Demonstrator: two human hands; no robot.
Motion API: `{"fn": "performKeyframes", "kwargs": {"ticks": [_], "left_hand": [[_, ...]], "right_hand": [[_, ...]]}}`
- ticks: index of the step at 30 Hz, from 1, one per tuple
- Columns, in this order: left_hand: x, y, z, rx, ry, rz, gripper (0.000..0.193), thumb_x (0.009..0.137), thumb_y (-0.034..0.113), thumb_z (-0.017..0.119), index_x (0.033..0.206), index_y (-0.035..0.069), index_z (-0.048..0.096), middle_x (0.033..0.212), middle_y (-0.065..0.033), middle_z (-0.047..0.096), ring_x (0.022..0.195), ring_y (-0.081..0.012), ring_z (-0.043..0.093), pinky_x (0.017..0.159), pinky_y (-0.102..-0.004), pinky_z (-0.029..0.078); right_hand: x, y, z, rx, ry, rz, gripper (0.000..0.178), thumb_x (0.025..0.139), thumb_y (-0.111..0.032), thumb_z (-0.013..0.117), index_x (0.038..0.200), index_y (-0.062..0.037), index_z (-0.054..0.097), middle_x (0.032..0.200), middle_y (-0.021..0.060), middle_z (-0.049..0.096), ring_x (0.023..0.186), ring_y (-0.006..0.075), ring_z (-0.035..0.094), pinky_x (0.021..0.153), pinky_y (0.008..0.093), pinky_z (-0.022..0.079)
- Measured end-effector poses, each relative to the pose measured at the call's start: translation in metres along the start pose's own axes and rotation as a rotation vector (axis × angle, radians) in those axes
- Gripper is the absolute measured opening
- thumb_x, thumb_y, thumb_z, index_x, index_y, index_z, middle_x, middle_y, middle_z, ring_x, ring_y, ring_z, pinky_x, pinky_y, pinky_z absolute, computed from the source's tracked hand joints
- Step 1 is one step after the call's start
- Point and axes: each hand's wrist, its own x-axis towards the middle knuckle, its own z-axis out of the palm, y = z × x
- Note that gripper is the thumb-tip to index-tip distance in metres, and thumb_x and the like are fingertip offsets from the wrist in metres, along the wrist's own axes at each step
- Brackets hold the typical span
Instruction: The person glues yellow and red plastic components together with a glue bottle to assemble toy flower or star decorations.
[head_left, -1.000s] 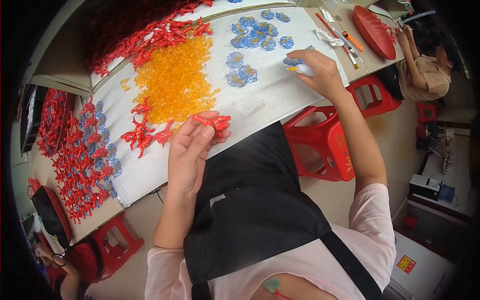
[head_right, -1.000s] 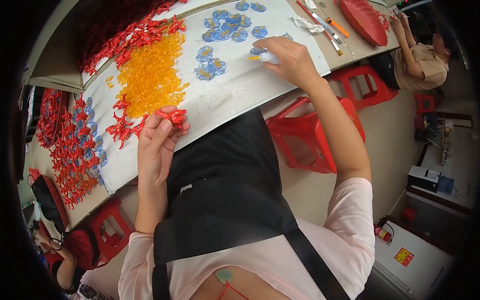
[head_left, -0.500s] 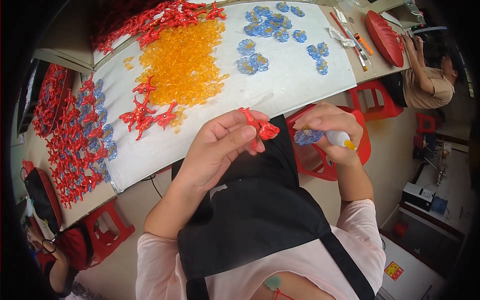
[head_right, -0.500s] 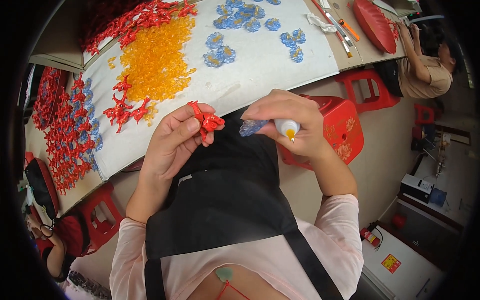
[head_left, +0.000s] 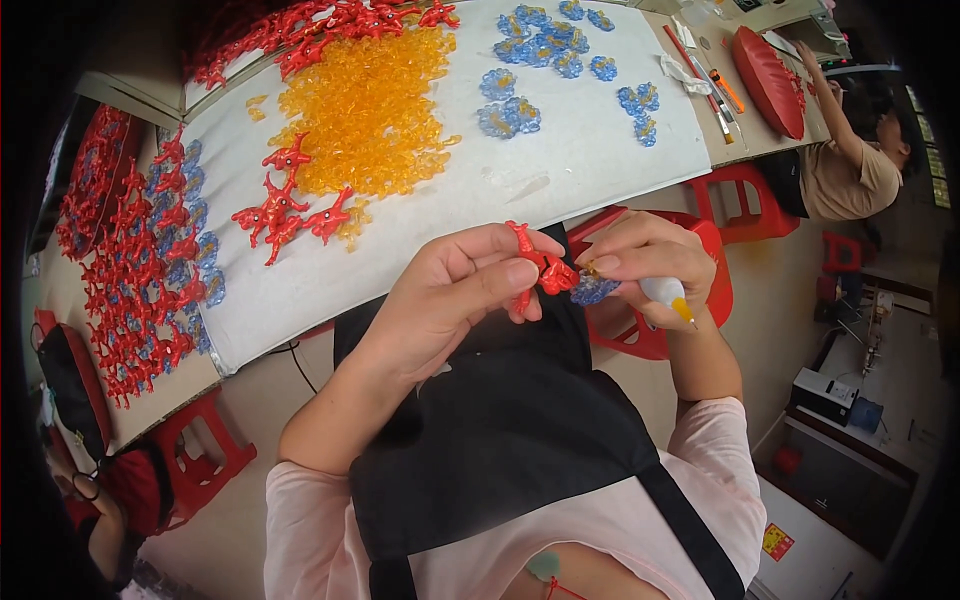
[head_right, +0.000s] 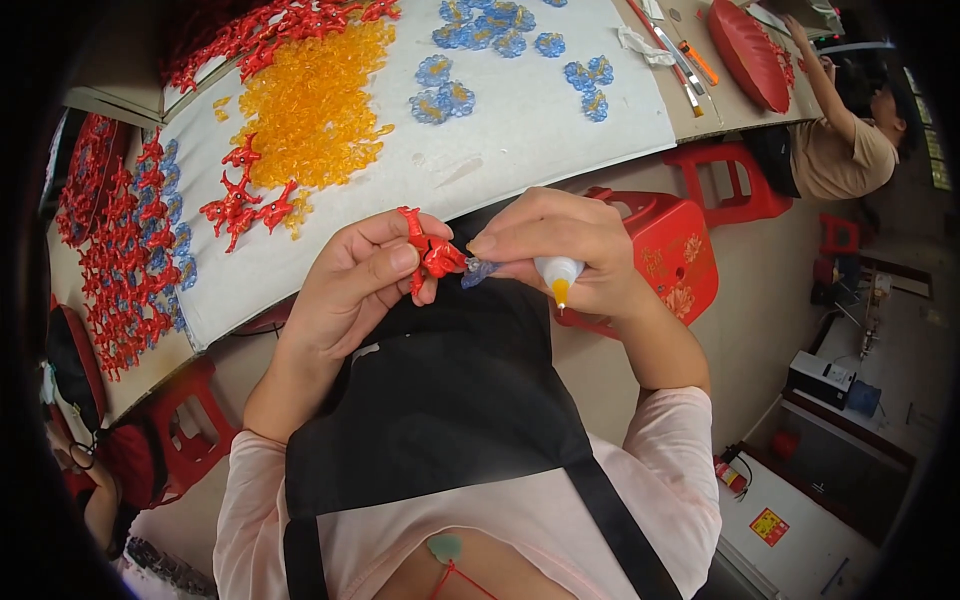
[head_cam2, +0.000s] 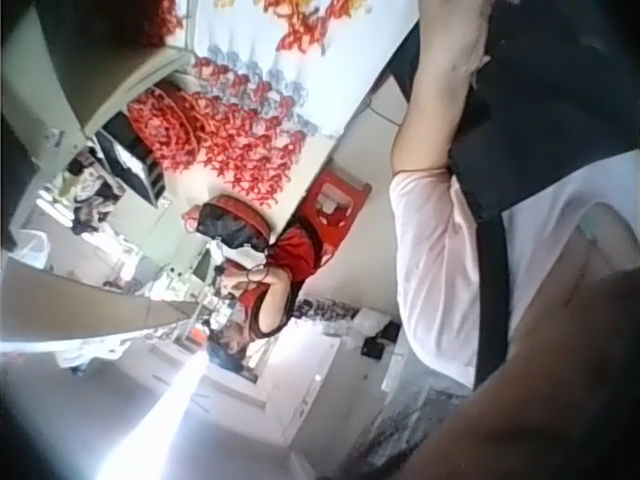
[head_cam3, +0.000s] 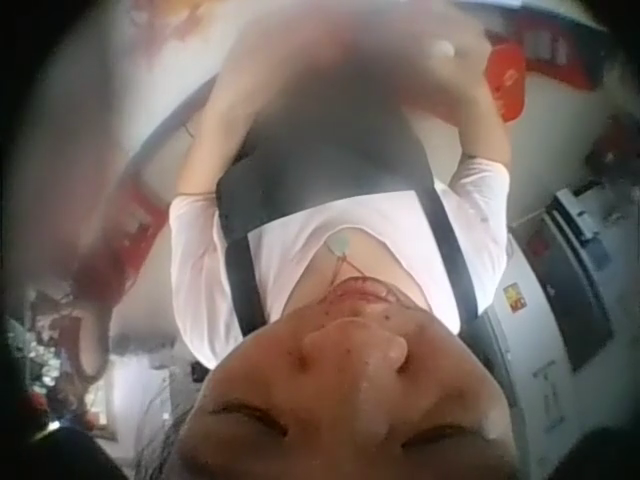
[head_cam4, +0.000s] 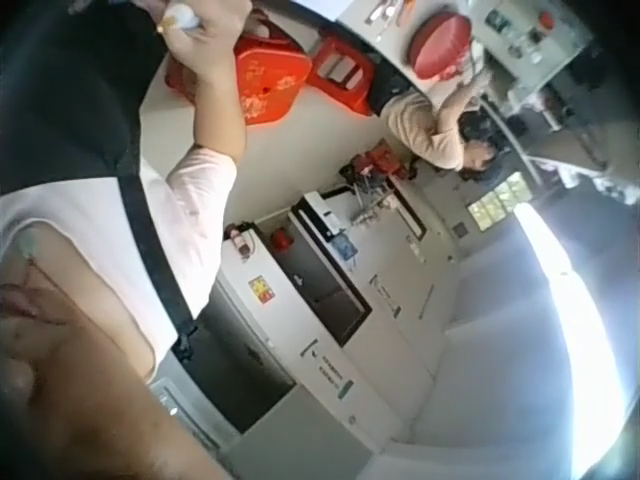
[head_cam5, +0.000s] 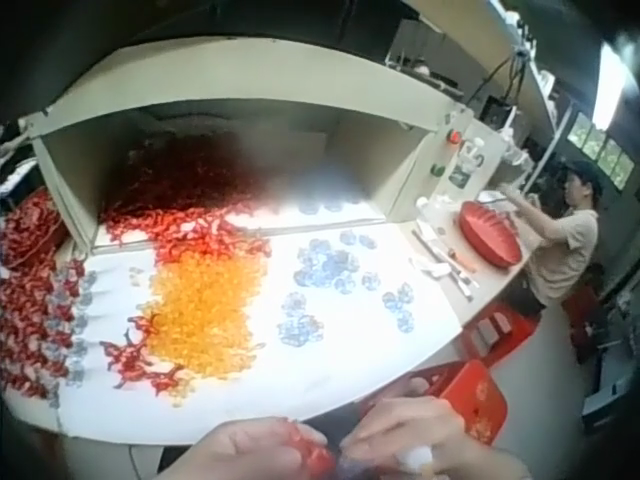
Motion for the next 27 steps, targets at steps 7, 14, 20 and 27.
{"fn": "performKeyframes", "kwargs": {"ticks": [7,14,20,27], "left_hand": [[0.001,0.000,0.001,0.052,0.008,0.021,0.023,0.084,0.013,0.054,0.103,0.000,0.056,0.083,-0.0027,0.059,0.067,-0.0073,0.055,0.064,-0.0205,0.045],[0.002,-0.001,0.000,0.092,0.041,0.038,0.026,0.082,0.014,0.057,0.103,-0.003,0.055,0.087,-0.0072,0.059,0.068,-0.0107,0.054,0.064,-0.0221,0.046],[0.000,-0.002,0.004,0.155,0.104,0.093,0.022,0.081,0.010,0.058,0.099,-0.002,0.057,0.092,-0.0075,0.059,0.069,-0.0104,0.054,0.065,-0.0219,0.045],[0.001,-0.002,0.004,0.188,0.116,0.089,0.019,0.080,0.009,0.058,0.096,-0.002,0.058,0.093,-0.0082,0.059,0.068,-0.0100,0.054,0.063,-0.0217,0.045]], "right_hand": [[0.001,0.001,-0.002,-0.073,-0.052,-0.024,0.013,0.078,-0.003,0.059,0.091,-0.0001,0.059,0.080,0.0154,0.060,0.068,0.0228,0.060,0.060,0.0284,0.048],[0.003,-0.007,0.001,-0.131,0.001,0.054,0.025,0.063,0.002,0.068,0.087,-0.0019,0.064,0.079,0.0104,0.063,0.070,0.0208,0.062,0.057,0.0265,0.050],[0.001,-0.011,0.002,-0.224,-0.056,0.062,0.019,0.068,0.000,0.065,0.087,0.0007,0.062,0.080,0.0141,0.061,0.069,0.0227,0.061,0.059,0.0281,0.048],[0.003,-0.011,0.002,-0.300,-0.057,0.028,0.023,0.062,-0.001,0.068,0.085,-0.0028,0.065,0.074,0.0079,0.060,0.064,0.0172,0.059,0.050,0.0246,0.046]]}}
